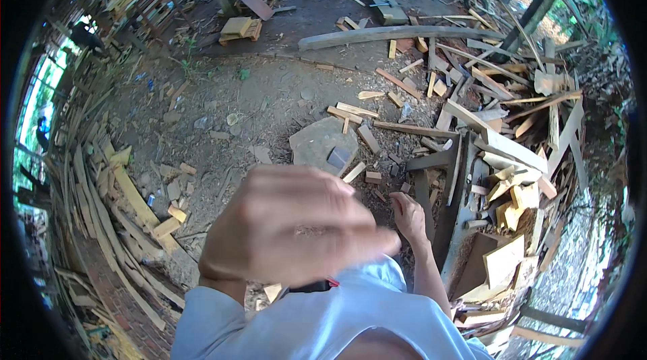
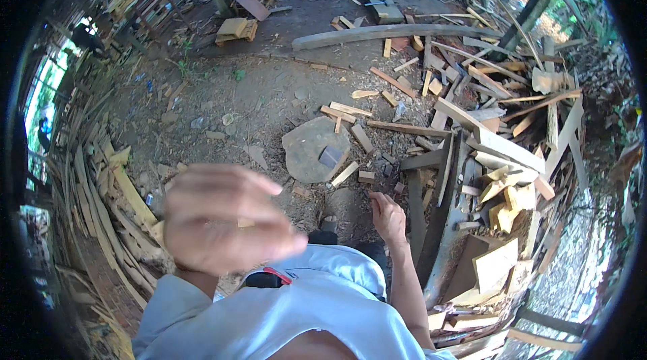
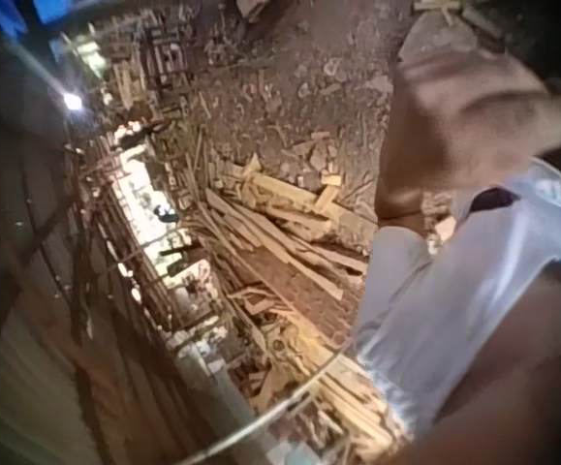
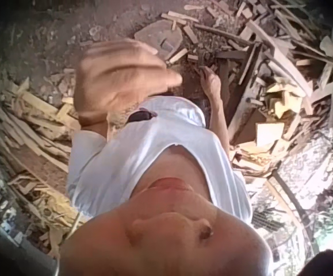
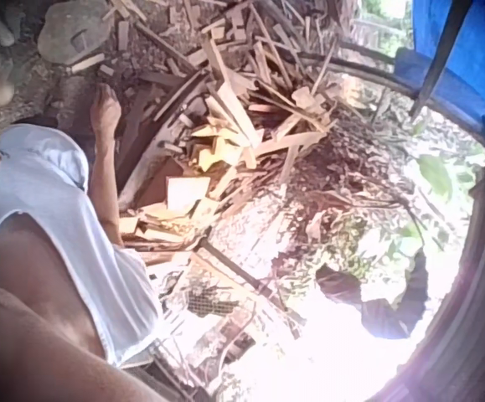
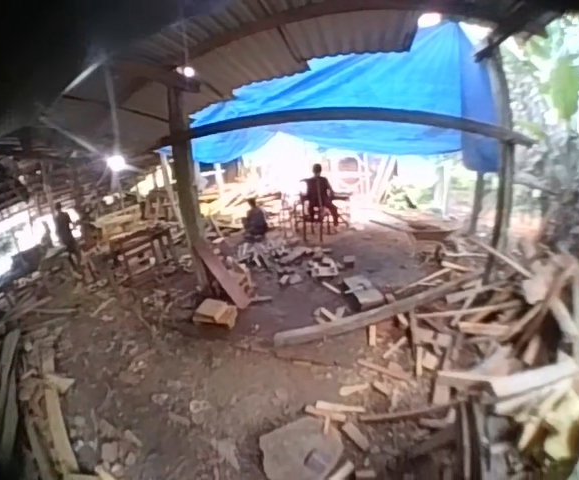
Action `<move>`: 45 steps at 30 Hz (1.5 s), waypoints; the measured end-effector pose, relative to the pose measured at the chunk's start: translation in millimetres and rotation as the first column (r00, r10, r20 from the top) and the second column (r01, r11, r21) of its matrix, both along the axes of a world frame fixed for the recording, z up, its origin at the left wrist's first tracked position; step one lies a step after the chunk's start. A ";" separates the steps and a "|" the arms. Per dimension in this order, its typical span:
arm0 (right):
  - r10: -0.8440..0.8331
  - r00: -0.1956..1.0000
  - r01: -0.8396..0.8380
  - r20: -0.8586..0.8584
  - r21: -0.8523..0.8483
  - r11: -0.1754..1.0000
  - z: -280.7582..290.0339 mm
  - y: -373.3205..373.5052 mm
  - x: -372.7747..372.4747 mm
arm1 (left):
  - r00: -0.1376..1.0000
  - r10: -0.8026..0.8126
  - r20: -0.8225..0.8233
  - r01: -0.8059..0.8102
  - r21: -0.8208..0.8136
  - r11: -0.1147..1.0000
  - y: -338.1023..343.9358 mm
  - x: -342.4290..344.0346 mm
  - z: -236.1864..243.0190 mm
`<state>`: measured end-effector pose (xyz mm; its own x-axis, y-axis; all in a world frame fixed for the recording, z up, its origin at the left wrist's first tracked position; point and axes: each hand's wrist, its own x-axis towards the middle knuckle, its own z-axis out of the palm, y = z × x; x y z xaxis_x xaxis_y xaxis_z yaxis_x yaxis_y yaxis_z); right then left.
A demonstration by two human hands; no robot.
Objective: The person carves and shapes a piece of wood using a curved blade, shaving its edges while holding and turning the wooden block by hand.
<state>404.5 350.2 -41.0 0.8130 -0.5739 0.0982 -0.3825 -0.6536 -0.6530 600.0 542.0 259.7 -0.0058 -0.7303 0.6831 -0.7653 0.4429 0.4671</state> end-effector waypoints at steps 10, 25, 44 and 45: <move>-0.202 0.947 0.223 -0.251 0.059 0.973 -39.1 17.0 -75.3 | 0.928 0.152 0.341 -0.357 0.929 0.096 -14.2 51.8 -180.5; -0.294 0.941 0.301 -0.166 0.018 0.954 -23.7 1.2 -72.0 | 0.938 -0.016 0.346 -0.266 0.750 0.605 -66.1 40.9 -220.0; -0.820 0.334 0.754 -0.464 -0.390 0.528 -19.0 -34.7 -298.4 | 0.948 -0.262 0.179 -0.051 0.900 0.433 -164.3 -31.6 -211.6; -0.823 0.332 0.769 -0.461 -0.372 0.519 -21.5 -40.5 -304.5 | 0.931 -0.298 0.211 -0.054 0.887 0.458 -166.4 -37.6 -210.9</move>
<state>100.0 309.7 -62.5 -0.1178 -0.9896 -0.0827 -0.9862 0.1263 -0.1066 562.4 375.6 48.9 -0.2122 -0.9048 -0.3692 -0.9052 0.0396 0.4232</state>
